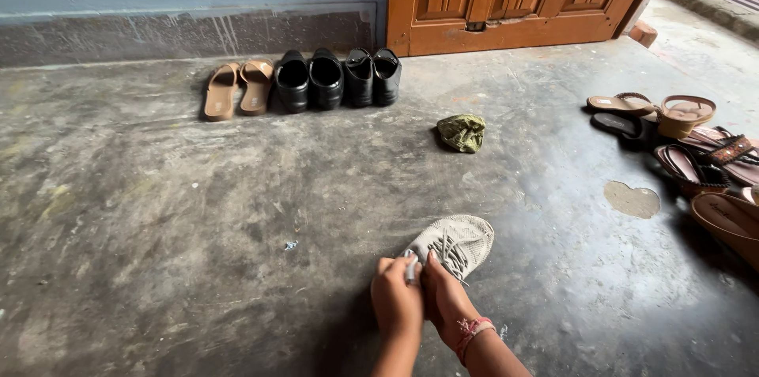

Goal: The person wipes a pair of light-colored sneakers with a cloth, then places them aside. Next, the person wipes a pair of tan sandals with the same cloth, cleaning the straps and soles. The work is done on a concrete floor near a wooden door with other shoes nearby.

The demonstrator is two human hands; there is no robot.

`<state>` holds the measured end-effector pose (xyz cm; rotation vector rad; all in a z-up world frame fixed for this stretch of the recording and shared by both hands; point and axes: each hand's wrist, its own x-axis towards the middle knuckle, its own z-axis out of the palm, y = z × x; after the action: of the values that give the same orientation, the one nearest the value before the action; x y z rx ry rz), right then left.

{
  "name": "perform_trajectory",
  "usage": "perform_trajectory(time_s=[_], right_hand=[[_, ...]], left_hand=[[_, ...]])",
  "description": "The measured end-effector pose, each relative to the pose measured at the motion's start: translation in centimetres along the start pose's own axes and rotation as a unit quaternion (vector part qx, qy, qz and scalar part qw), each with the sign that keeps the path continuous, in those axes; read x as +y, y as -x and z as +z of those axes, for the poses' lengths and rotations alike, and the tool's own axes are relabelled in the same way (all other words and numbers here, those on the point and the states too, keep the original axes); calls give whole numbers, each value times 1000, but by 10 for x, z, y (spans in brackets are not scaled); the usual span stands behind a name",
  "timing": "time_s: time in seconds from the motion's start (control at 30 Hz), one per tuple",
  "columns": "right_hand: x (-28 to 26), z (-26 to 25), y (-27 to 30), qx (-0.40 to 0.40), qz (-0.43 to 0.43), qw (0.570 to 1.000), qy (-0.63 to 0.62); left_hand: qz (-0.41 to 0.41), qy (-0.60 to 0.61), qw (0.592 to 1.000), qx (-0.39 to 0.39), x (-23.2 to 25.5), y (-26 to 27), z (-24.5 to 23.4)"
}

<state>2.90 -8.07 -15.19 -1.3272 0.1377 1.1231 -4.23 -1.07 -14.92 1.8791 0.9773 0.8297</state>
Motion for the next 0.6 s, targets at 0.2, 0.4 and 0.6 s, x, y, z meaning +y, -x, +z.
perform_trajectory(time_s=[0.2,0.4,0.6], right_hand=[[2,8,1,-45,-31,998,-8],[-10,11,-3,-24,-40,999,-10],[-12,24,-11,-109,-85,987,84]], left_hand=[[-93,-7,996,9,1,-19,-25],[24,5,999,38,10,-10,-2],[30,-23,991,126,-19,-60,-15]])
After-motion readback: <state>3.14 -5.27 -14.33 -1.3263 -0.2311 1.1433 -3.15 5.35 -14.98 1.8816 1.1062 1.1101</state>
